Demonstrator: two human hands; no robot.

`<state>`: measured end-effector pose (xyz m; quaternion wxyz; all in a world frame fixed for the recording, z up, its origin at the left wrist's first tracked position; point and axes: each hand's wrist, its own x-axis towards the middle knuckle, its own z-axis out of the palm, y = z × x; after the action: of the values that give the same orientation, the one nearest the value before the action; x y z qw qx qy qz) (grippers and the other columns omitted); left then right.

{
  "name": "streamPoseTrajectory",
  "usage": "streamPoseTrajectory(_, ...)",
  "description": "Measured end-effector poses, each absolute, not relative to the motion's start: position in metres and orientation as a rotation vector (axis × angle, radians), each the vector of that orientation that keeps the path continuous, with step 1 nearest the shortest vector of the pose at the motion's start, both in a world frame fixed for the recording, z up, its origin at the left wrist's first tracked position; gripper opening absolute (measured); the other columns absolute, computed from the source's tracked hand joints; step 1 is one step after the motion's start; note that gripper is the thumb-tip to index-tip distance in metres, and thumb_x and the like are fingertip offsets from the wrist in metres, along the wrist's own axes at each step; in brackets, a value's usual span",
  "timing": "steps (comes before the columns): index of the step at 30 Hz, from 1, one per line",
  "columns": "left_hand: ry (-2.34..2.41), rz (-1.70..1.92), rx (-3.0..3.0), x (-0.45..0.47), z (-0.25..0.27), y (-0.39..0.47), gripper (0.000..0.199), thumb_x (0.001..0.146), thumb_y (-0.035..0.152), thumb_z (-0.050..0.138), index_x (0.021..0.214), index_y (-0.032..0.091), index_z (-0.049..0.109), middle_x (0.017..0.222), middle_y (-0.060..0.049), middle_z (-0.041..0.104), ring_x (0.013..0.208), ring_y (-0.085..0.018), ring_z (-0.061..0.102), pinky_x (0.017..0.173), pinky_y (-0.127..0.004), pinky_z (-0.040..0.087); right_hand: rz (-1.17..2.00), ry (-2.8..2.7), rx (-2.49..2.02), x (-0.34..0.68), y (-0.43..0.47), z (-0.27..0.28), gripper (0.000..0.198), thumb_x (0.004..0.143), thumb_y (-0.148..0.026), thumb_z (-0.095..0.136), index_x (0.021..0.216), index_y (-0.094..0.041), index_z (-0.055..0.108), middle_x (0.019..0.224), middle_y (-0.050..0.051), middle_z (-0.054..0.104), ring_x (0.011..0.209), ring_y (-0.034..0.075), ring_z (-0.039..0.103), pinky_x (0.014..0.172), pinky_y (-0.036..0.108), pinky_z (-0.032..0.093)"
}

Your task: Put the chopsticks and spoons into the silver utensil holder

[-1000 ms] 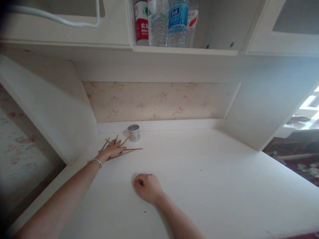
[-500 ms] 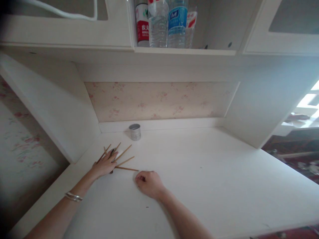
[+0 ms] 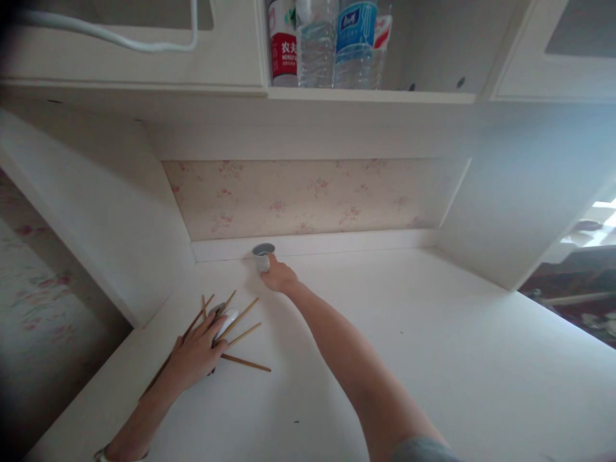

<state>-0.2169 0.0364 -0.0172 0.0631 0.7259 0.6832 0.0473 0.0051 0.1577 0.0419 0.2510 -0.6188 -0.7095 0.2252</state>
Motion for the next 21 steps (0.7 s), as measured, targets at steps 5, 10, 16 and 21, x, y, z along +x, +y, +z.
streamPoseTrajectory(5,2.042,0.165,2.191,-0.216,-0.020,0.032,0.053,0.089,0.035,0.032,0.141,0.035,0.038,0.156,-0.002,0.023,0.134,-0.030,0.038,0.107,-0.065,0.021,0.474,-2.002,-1.799,-0.013,0.188,0.043,0.052,0.086,-0.034,0.052,0.134,-0.017,0.043,0.115,0.015,0.065,0.106,0.030,0.061,0.087,0.040,0.045)
streamPoseTrajectory(10,1.997,0.190,2.214,-0.220,-0.022,0.033,0.053,0.087,0.038,0.037,0.140,0.036,0.039,0.154,-0.004,0.026,0.132,-0.031,0.040,0.108,-0.062,0.021,0.345,-2.000,-1.809,-0.011,0.182,0.041,0.031,0.094,-0.031,0.041,0.119,-0.019,0.055,0.111,0.012,0.066,0.103,0.026,0.062,0.085,0.037,0.045)
streamPoseTrajectory(16,1.971,0.211,2.166,-0.227,-0.019,0.037,0.054,0.087,0.043,0.039,0.140,0.038,0.039,0.155,-0.001,0.024,0.135,-0.038,0.034,0.100,-0.077,0.008,0.217,-1.985,-1.707,0.022,0.136,0.050,0.030,0.097,-0.033,0.036,0.115,-0.023,0.058,0.108,0.007,0.068,0.097,0.021,0.062,0.081,0.030,0.043)
streamPoseTrajectory(21,1.909,0.171,2.192,-0.241,-0.017,0.049,0.061,0.080,0.057,0.048,0.138,0.038,0.042,0.155,-0.003,0.025,0.139,-0.039,0.024,0.101,-0.076,0.011,0.201,-1.972,-1.586,0.067,0.060,0.049,0.025,0.096,-0.034,0.041,0.106,-0.023,0.061,0.095,0.002,0.069,0.080,0.015,0.062,0.069,0.023,0.041)
